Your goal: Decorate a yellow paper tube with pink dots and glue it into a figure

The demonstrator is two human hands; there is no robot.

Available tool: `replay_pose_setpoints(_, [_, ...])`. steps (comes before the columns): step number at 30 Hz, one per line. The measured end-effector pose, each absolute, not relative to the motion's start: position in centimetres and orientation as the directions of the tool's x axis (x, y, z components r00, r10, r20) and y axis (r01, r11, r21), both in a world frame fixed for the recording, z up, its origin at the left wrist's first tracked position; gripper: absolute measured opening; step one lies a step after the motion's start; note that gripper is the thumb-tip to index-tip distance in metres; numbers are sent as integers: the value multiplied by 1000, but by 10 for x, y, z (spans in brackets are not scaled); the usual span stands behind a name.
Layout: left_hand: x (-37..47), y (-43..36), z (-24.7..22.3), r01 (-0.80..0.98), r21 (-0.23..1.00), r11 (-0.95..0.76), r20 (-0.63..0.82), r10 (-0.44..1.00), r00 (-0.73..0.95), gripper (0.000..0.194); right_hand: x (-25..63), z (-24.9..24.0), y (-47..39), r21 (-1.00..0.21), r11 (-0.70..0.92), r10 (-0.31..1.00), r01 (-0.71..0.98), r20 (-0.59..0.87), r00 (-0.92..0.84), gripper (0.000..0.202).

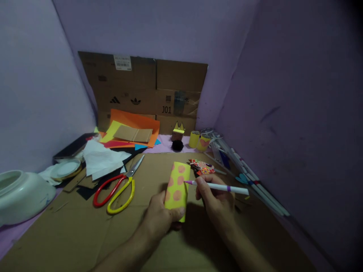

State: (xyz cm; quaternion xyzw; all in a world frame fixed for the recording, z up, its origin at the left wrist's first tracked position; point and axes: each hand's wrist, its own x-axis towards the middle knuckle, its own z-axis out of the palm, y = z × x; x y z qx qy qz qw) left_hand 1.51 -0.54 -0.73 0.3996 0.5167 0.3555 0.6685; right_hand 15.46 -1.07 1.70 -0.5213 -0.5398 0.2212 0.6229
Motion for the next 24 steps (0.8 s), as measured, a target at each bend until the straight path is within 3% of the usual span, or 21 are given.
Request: replay_pose_setpoints(24, [15, -6, -8, -58, 903, 426, -405, 888, 216, 38, 159, 10, -11, -879, 358, 853, 316, 445, 272, 24])
